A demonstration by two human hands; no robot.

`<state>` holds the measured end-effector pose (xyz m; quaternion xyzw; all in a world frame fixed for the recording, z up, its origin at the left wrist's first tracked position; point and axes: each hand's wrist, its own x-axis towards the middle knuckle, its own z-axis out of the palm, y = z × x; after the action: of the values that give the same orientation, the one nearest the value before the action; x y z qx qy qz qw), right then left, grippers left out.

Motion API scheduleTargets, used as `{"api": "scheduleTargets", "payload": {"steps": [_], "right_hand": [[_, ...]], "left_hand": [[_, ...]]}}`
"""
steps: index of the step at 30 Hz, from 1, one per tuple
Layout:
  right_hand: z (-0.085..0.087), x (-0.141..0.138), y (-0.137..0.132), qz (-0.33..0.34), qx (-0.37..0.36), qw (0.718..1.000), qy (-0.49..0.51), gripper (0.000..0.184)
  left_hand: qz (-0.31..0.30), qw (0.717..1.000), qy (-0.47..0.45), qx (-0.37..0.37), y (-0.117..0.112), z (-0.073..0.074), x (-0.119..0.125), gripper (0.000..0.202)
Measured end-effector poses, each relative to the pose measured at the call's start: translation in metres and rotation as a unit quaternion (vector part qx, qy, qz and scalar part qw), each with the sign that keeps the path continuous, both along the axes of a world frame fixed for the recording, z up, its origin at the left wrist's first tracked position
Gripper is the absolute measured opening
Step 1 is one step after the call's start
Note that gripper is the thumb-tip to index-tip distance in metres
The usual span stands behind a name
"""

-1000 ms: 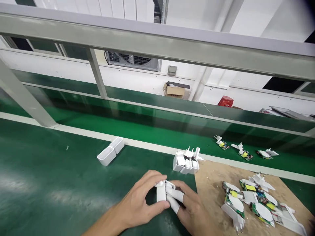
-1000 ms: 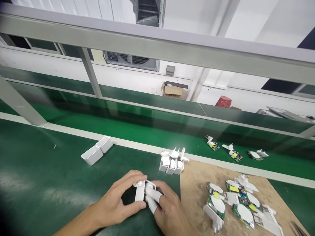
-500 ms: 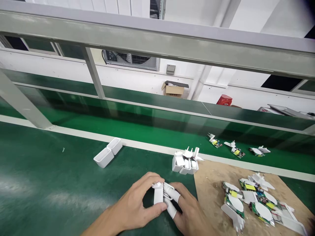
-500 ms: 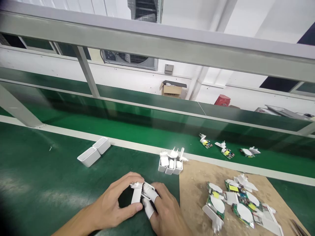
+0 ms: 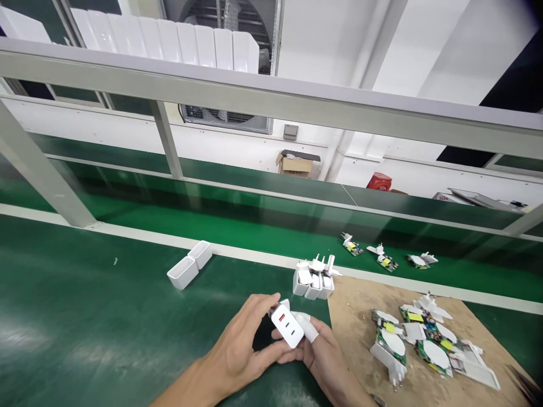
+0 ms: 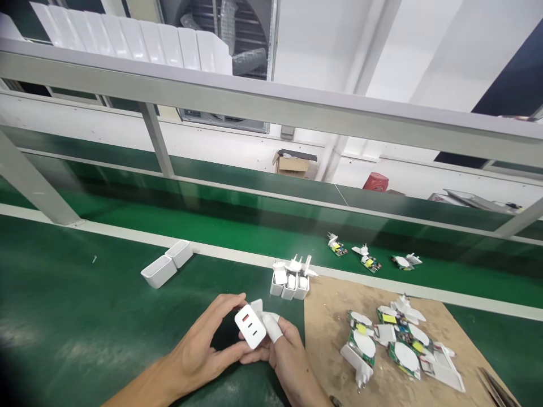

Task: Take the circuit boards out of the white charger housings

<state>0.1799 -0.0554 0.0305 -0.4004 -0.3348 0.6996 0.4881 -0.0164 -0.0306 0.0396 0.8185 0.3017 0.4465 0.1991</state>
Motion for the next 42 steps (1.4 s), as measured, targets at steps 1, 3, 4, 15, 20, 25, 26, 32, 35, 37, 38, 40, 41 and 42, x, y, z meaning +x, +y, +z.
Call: {"api": "scheduleTargets", "payload": {"steps": [1,3,4,15,20,25,26,32,35,37,38,40,41,42], "right_hand": [[0.001,0.000,0.000,-0.002,0.000,1.000,-0.006,0.069],[0.000,0.001,0.001,-0.011,0.013,0.999,-0.035,0.067],[-0.003,0.002,0.001,-0.026,0.030,0.997,-0.063,0.064],[-0.044,0.019,0.001,-0.019,0.256,0.856,-0.450,0.079],[-0.044,0.015,0.002,0.041,0.228,0.877,-0.420,0.085],[-0.032,0.017,0.004,0.002,0.241,0.885,-0.398,0.076],[-0.029,0.022,0.007,-0.027,0.245,0.887,-0.391,0.068],[-0.023,0.069,0.033,-0.310,0.182,0.854,-0.375,0.049],[-0.032,0.081,0.039,-0.313,0.186,0.848,-0.385,0.063],[-0.038,0.083,0.041,-0.301,0.192,0.852,-0.384,0.067],[-0.041,0.082,0.042,-0.293,0.196,0.855,-0.380,0.067],[-0.044,0.077,0.042,-0.280,0.201,0.862,-0.371,0.069],[-0.045,0.073,0.042,-0.274,0.203,0.868,-0.361,0.070],[-0.046,0.068,0.042,-0.258,0.207,0.878,-0.346,0.071]], "left_hand": [[0.001,1.000,0.001,-0.006,0.000,-0.001,-0.001,0.064],[-0.001,1.000,0.015,-0.021,0.001,-0.003,-0.003,0.071],[-0.003,0.999,0.027,-0.027,0.001,-0.004,-0.004,0.077],[-0.048,0.999,0.001,0.019,0.010,-0.003,0.002,0.037],[0.008,0.999,0.006,0.044,0.008,-0.010,0.012,0.036],[0.071,0.995,0.045,-0.056,0.009,-0.028,0.007,0.040],[0.075,0.994,0.048,-0.069,0.013,-0.028,0.005,0.037],[0.084,0.980,0.058,-0.173,0.066,0.004,0.010,0.059],[0.038,0.973,0.052,-0.220,0.090,0.012,0.028,0.087],[0.038,0.972,0.037,-0.230,0.097,0.008,0.040,0.094],[0.048,0.972,0.024,-0.228,0.097,0.003,0.045,0.094],[0.080,0.972,-0.005,-0.223,0.093,-0.008,0.049,0.094],[0.097,0.970,-0.015,-0.223,0.089,-0.014,0.049,0.096],[0.115,0.968,-0.018,-0.224,0.085,-0.019,0.048,0.100]]}}
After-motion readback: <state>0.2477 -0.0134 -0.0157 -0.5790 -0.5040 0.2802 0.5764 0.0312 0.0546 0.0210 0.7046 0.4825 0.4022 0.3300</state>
